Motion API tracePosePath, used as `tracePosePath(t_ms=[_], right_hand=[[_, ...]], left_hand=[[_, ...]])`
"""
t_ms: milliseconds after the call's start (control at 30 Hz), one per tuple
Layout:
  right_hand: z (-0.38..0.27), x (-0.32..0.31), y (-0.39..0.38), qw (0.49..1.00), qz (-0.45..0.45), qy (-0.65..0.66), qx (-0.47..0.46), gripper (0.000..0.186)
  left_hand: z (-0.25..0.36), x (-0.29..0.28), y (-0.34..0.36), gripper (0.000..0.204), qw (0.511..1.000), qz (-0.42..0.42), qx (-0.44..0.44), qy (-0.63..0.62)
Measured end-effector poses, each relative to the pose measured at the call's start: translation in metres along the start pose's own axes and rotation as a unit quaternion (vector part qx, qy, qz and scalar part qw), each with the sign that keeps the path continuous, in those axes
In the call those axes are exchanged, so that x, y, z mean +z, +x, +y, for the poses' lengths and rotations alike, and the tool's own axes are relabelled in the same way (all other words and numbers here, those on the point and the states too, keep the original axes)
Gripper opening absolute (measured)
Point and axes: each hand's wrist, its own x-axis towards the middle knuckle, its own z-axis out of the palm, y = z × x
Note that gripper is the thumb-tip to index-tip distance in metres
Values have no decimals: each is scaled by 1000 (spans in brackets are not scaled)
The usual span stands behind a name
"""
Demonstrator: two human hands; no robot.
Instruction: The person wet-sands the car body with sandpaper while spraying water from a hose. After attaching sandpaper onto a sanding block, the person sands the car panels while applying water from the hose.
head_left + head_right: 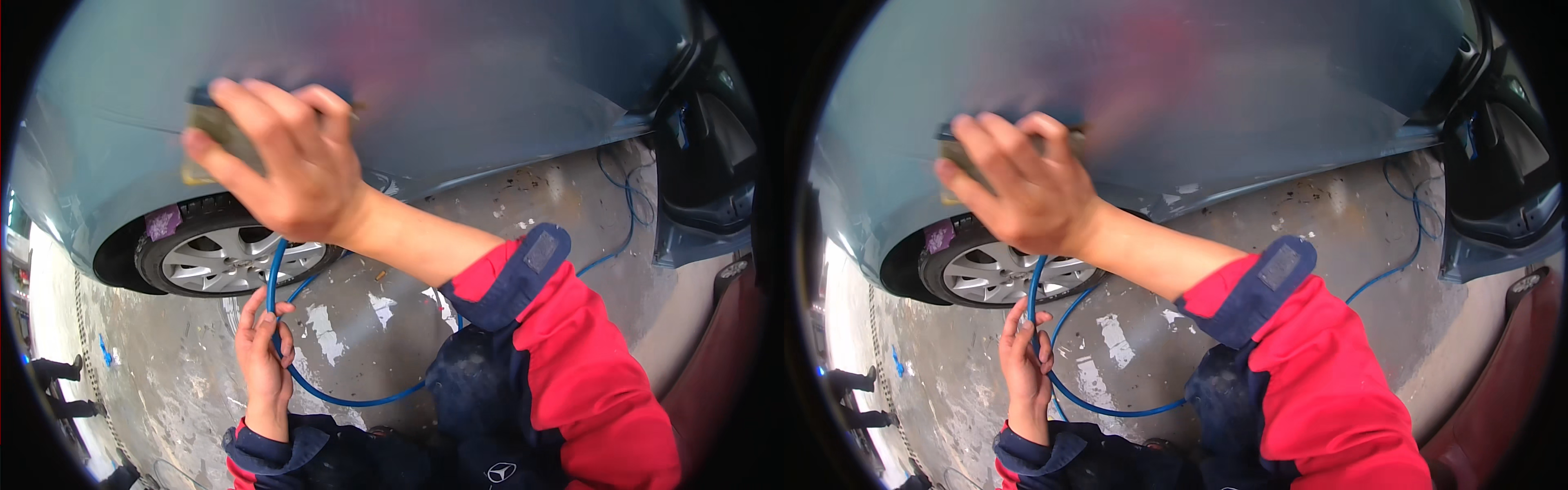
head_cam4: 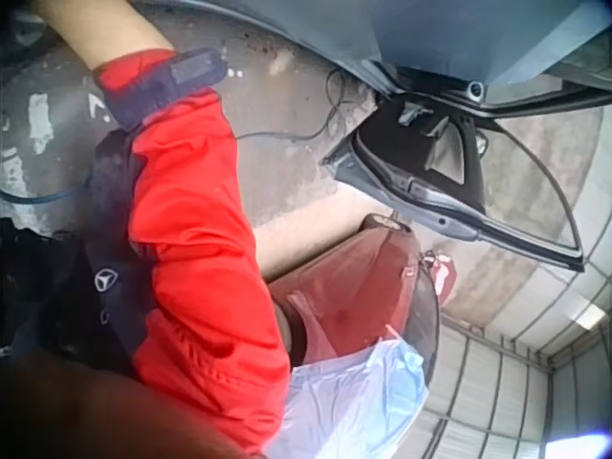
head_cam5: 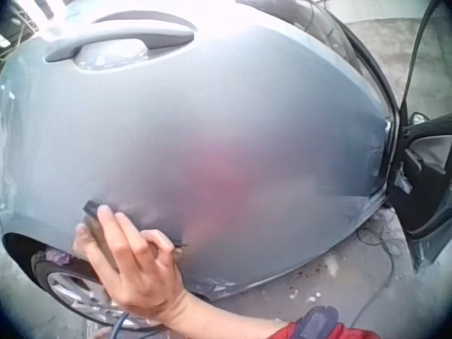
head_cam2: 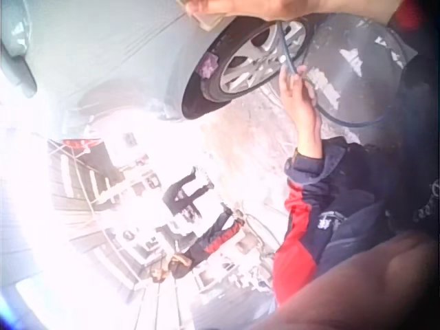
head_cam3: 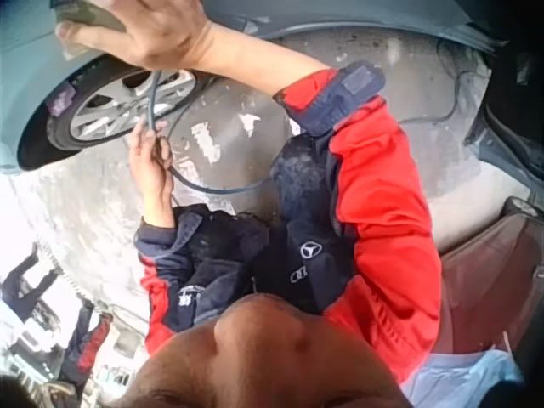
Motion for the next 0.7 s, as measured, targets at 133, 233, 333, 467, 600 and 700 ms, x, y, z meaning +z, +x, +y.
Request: tracePosePath(t_ms=[133,233,333,467,600,700], right_hand=[[51,-52,-90,999,24,-30,6,38],[77,-80,-146,996,-67,-65,10,40],[78,-100,-192,993,-85,-73,27,50],[61,-150,-245,941,-290,83,155,66],[28,-207,-305,863,-389,178,269,64],[-6,-237,-341,830,-404,176,343,63]], left_hand=[[-1,8,0,49,999,3,3,34],[0,9,-5,47,999,7,22,26],[5,14,-11,48,999,24,29,25],[26,23,-23,51,992,23,117,43],[64,27,-27,55,969,59,234,56],[85,33,-23,55,963,65,253,70]])
